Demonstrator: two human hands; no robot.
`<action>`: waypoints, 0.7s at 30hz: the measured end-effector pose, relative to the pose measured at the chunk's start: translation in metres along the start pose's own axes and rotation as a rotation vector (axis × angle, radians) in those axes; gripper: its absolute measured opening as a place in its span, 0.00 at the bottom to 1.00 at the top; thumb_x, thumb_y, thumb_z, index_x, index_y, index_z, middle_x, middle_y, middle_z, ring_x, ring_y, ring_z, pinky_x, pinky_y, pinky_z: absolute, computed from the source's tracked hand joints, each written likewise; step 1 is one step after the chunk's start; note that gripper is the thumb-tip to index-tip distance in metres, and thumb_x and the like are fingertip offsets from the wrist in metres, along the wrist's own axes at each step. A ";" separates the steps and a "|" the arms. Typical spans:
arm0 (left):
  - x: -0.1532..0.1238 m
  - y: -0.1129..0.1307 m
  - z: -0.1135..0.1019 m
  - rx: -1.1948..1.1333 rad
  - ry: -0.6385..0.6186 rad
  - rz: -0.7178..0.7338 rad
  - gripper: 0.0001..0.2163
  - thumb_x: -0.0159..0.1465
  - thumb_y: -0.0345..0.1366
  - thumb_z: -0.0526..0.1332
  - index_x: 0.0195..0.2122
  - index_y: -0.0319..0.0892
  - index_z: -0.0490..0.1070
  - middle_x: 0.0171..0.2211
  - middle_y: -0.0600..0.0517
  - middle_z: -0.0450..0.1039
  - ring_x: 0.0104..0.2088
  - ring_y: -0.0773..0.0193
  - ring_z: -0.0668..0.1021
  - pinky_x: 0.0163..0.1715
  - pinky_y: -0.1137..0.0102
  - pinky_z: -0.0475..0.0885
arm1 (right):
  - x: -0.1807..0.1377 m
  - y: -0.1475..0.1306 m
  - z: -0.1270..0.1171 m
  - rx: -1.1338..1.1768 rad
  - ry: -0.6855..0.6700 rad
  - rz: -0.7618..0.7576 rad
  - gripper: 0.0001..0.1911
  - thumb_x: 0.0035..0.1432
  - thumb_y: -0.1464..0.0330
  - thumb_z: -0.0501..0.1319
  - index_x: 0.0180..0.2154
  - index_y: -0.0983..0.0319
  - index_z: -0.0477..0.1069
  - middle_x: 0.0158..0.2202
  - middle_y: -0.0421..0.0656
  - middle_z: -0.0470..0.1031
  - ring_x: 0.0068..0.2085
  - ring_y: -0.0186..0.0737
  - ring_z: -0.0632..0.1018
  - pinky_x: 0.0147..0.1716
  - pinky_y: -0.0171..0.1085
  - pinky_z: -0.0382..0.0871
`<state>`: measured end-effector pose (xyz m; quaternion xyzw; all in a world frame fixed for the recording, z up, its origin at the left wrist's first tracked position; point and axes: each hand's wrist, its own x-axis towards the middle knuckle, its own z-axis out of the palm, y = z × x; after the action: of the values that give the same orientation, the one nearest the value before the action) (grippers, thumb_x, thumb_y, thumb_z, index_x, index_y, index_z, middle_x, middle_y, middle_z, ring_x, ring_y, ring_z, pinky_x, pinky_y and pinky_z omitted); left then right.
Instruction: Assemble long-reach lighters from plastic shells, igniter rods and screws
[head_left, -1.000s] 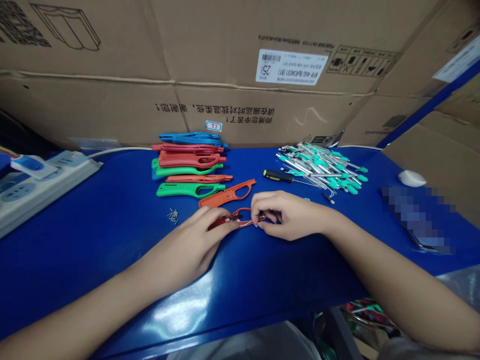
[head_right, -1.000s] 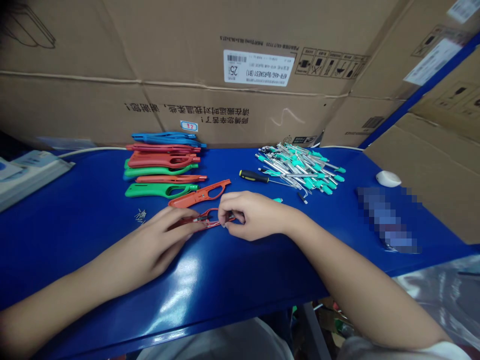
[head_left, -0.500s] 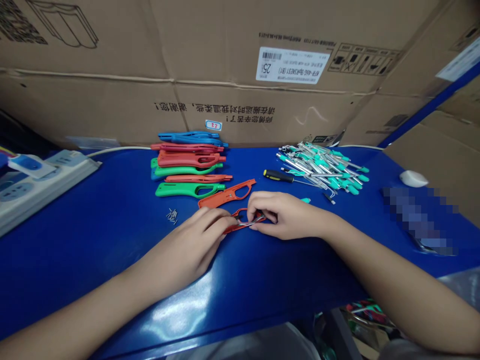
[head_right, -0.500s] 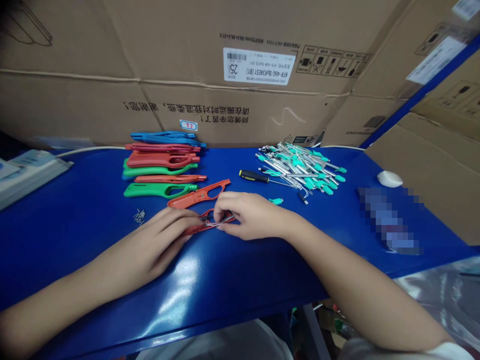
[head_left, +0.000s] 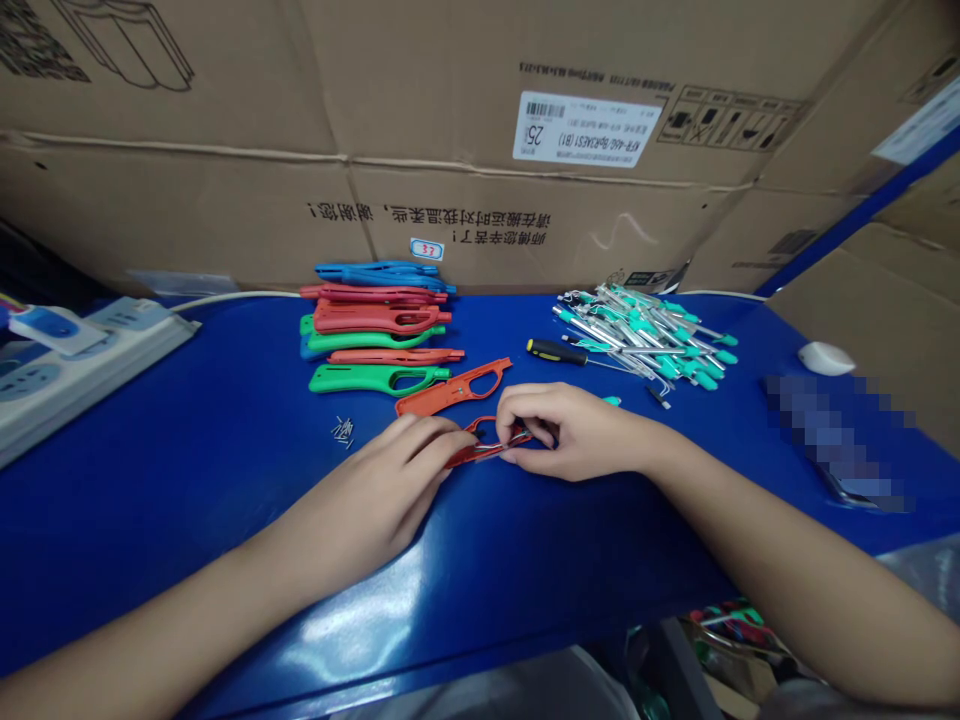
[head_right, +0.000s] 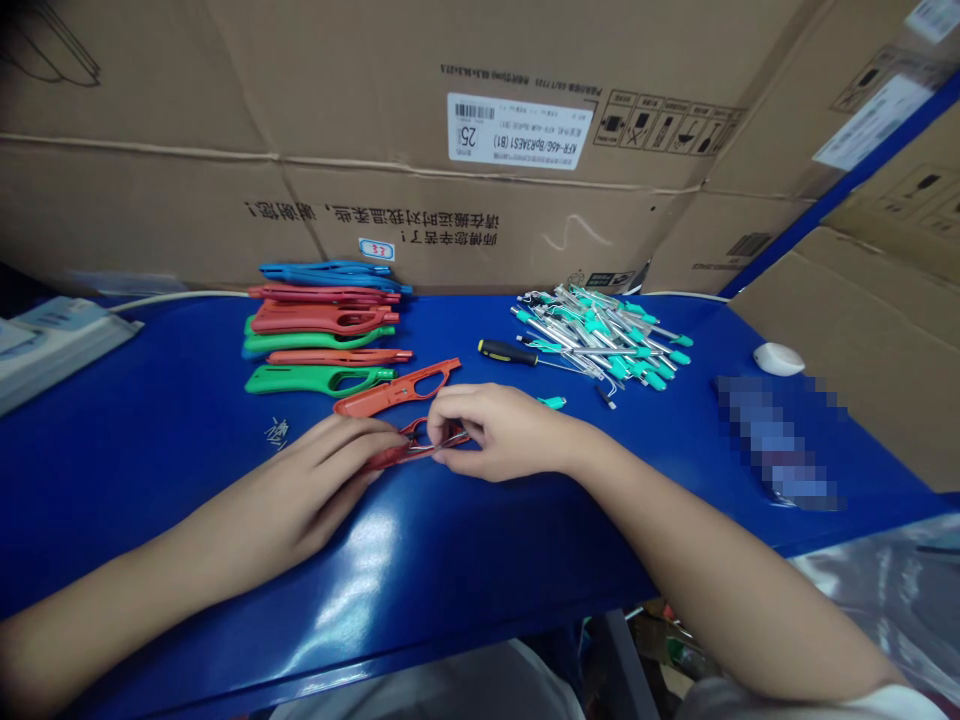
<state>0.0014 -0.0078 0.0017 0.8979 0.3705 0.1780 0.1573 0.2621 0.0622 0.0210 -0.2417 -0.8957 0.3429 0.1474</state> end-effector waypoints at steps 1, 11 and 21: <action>-0.001 -0.001 0.000 0.010 -0.001 0.002 0.17 0.74 0.28 0.51 0.62 0.44 0.66 0.57 0.45 0.70 0.58 0.55 0.71 0.58 0.57 0.72 | -0.001 -0.001 -0.001 0.000 -0.012 -0.012 0.02 0.60 0.72 0.65 0.37 0.62 0.73 0.36 0.39 0.71 0.30 0.30 0.67 0.31 0.32 0.62; -0.003 -0.001 0.000 0.137 0.017 0.073 0.25 0.69 0.23 0.53 0.66 0.47 0.66 0.61 0.43 0.69 0.58 0.51 0.73 0.57 0.53 0.75 | 0.004 -0.003 0.009 -0.254 0.020 0.017 0.06 0.66 0.66 0.61 0.36 0.61 0.71 0.39 0.41 0.75 0.35 0.34 0.73 0.32 0.33 0.60; -0.003 0.004 0.002 0.323 -0.014 0.122 0.27 0.66 0.21 0.53 0.66 0.40 0.65 0.61 0.43 0.70 0.55 0.48 0.73 0.54 0.55 0.76 | 0.002 -0.007 0.009 -0.298 -0.023 -0.002 0.03 0.68 0.69 0.59 0.43 0.60 0.70 0.44 0.42 0.77 0.39 0.37 0.76 0.35 0.35 0.62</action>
<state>0.0026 -0.0131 0.0010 0.9336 0.3380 0.1190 0.0024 0.2544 0.0536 0.0194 -0.2563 -0.9385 0.2087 0.0999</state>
